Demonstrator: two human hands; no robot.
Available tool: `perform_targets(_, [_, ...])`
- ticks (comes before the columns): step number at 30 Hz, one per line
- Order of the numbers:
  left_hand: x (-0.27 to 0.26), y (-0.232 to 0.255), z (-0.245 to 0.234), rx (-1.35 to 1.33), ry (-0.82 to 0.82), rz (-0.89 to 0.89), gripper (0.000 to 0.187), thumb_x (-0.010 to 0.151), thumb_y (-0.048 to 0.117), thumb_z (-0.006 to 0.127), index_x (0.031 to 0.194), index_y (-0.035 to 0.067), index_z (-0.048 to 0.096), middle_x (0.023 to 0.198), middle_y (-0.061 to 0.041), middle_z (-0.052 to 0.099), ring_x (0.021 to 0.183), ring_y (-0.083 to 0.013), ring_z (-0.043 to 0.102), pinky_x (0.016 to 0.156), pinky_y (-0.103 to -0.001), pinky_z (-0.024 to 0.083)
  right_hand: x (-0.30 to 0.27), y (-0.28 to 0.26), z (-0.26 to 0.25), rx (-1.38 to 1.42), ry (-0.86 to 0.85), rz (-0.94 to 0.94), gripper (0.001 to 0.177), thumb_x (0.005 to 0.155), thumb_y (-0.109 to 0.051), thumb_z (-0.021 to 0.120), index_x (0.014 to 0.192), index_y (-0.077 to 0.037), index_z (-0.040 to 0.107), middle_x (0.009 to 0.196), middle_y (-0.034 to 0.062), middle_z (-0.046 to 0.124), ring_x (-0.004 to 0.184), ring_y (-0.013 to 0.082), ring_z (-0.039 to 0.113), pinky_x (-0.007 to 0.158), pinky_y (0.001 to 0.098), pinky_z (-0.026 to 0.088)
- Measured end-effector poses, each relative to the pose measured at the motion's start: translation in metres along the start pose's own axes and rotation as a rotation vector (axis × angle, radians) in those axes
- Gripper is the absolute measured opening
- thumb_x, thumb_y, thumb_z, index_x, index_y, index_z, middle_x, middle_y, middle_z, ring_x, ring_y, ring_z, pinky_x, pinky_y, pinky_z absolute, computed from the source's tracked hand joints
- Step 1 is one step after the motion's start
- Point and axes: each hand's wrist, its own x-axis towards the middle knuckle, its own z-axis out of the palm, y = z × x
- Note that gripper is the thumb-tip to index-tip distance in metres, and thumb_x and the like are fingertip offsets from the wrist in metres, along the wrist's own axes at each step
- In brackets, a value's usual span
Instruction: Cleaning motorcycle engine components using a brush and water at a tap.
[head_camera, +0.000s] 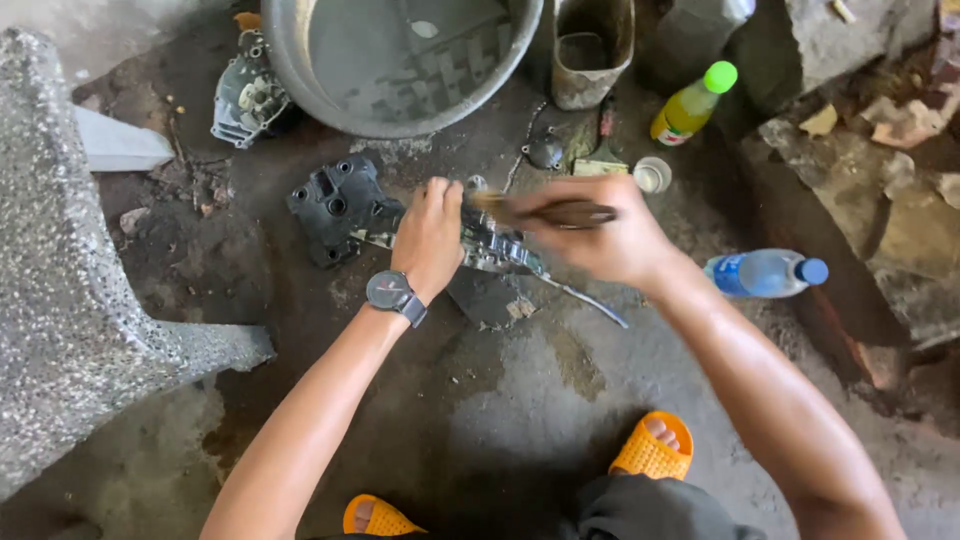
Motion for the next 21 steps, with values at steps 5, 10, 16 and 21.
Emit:
perform_targets(5, [0.000, -0.011, 0.016, -0.020, 0.016, 0.009, 0.061, 0.067, -0.009, 0.073, 0.124, -0.006, 0.051, 0.116, -0.021, 0.054, 0.106, -0.0400, 0.059, 0.093, -0.043, 0.052, 0.009, 0.000, 0.006, 0.025, 0.004, 0.049, 0.018, 0.087, -0.006, 0.076, 0.105, -0.004, 0.077, 0.090, 0.0090, 0.080, 0.074, 0.0144, 0.076, 0.068, 0.0292, 0.061])
perform_targets(10, [0.013, -0.007, 0.017, -0.121, 0.011, 0.000, 0.052, 0.065, -0.007, 0.073, 0.111, -0.007, 0.050, 0.110, -0.024, 0.054, 0.103, -0.0420, 0.059, 0.091, -0.045, 0.051, -0.004, -0.016, 0.029, -0.012, 0.063, 0.207, 0.016, 0.088, -0.007, 0.074, 0.104, -0.004, 0.078, 0.087, 0.0089, 0.080, 0.067, 0.0137, 0.075, 0.061, 0.0295, 0.060])
perform_targets(16, [0.019, -0.008, 0.031, 0.016, 0.080, 0.067, 0.036, 0.076, -0.012, 0.068, 0.108, -0.005, 0.053, 0.110, -0.024, 0.056, 0.103, -0.0407, 0.061, 0.094, -0.046, 0.051, -0.033, -0.004, 0.031, -0.013, 0.228, 0.155, 0.019, 0.088, -0.002, 0.073, 0.107, -0.003, 0.076, 0.095, 0.0110, 0.079, 0.075, 0.0142, 0.076, 0.066, 0.0298, 0.061])
perform_targets(21, [0.021, -0.005, 0.009, -0.085, -0.013, 0.032, 0.054, 0.069, -0.008, 0.071, 0.122, -0.008, 0.060, 0.111, -0.025, 0.057, 0.101, -0.0429, 0.061, 0.087, -0.048, 0.052, -0.047, -0.008, 0.053, -0.108, 0.263, 0.087, 0.020, 0.087, -0.001, 0.073, 0.107, -0.003, 0.075, 0.089, 0.0122, 0.075, 0.071, 0.0182, 0.072, 0.063, 0.0331, 0.060])
